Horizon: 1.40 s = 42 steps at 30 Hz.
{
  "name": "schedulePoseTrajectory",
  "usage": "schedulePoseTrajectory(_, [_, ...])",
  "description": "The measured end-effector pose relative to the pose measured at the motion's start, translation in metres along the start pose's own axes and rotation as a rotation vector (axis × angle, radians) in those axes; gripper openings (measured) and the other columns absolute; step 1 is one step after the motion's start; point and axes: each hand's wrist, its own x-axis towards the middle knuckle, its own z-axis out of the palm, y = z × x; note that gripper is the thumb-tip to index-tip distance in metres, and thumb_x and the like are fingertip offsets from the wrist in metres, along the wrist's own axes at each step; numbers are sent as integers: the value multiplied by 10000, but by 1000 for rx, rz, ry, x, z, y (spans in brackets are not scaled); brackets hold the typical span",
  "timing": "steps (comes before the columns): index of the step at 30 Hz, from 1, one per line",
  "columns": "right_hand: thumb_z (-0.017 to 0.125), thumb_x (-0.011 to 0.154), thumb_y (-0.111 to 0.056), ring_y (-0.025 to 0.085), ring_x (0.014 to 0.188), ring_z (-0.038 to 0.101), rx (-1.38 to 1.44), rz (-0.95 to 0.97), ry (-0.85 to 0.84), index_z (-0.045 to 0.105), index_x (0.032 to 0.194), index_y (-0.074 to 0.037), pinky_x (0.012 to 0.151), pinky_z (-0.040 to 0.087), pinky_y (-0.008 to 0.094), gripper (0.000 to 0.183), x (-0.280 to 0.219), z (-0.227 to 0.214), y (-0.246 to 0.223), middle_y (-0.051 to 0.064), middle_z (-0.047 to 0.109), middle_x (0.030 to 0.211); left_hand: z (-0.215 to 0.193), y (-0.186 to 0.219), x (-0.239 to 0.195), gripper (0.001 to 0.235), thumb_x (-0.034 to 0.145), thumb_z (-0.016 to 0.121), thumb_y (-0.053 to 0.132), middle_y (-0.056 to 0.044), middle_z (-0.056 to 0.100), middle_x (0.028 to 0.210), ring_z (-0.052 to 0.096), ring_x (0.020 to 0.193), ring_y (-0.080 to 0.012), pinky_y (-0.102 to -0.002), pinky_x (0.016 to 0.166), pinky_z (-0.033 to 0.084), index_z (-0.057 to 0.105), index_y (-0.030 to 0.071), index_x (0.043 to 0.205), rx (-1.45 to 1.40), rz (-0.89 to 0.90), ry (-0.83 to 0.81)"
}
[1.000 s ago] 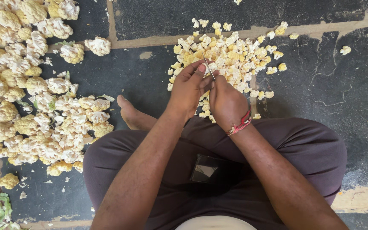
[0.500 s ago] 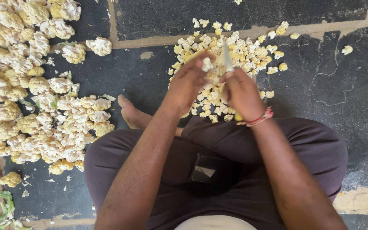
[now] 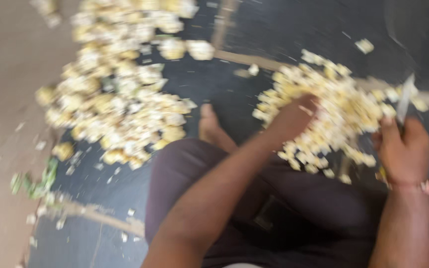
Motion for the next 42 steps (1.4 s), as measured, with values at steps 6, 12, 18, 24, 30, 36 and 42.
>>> schedulePoseTrajectory(6, [712, 1076, -329, 330, 847, 688, -512, -127, -79, 714, 1040, 46, 775, 520, 435, 376, 29, 31, 16, 225, 726, 911, 2, 50, -11, 499, 935, 600, 409, -196, 731, 1131, 700, 1056, -374, -503, 902, 560, 649, 66, 1294, 567, 48, -131])
schedulePoseTrajectory(12, [713, 1034, -384, 322, 901, 714, -561, -190, -51, 755, 1206, -27, 807, 536, 422, 399, 24, 52, 22, 191, 746, 961, -16, 82, -15, 581, 914, 617, 466, -177, 707, 1240, 696, 1129, -373, -512, 938, 570, 625, 102, 1368, 623, -107, -124])
schedulePoseTrajectory(18, [660, 1032, -355, 231, 766, 718, -426, -30, -125, 719, 1108, 8, 728, 541, 376, 376, 0, 55, 3, 143, 758, 865, -99, 76, 12, 942, 909, 585, 680, -243, 36, 1686, 1, 1536, -513, -667, 1193, 164, 288, 116, 1602, 733, -301, 121])
schedulePoseTrajectory(24, [672, 1009, -348, 201, 741, 706, -453, 42, -114, 727, 1127, -2, 706, 526, 341, 370, -10, 61, -1, 121, 771, 853, -143, 81, 9, 934, 919, 584, 690, -195, 412, 1569, 286, 1490, -464, -708, 1195, 141, 318, 92, 1585, 601, -466, 157])
schedulePoseTrajectory(30, [672, 1021, -349, 214, 749, 711, -457, -8, -156, 730, 1141, -7, 719, 534, 355, 366, -7, 73, 3, 128, 772, 859, -111, 102, 18, 494, 943, 627, 450, -100, 732, 1285, 656, 1255, -297, -600, 1141, 386, 667, 144, 1328, 627, -216, 90])
schedulePoseTrajectory(36, [668, 1022, -371, 238, 764, 729, -591, 118, -196, 748, 1151, -37, 709, 545, 393, 367, 1, 82, -14, 139, 771, 853, -141, 116, 34, 410, 953, 636, 412, -98, 710, 1287, 683, 1201, -290, -498, 1043, 510, 734, 119, 1223, 646, -271, -90])
schedulePoseTrajectory(42, [678, 1033, -371, 265, 792, 738, -536, -4, -175, 748, 1122, -5, 731, 550, 393, 383, 6, 86, -19, 152, 766, 873, -232, 90, 31, 370, 783, 779, 343, -30, 722, 1169, 698, 1100, -269, -494, 840, 593, 751, 248, 1139, 946, -289, 4])
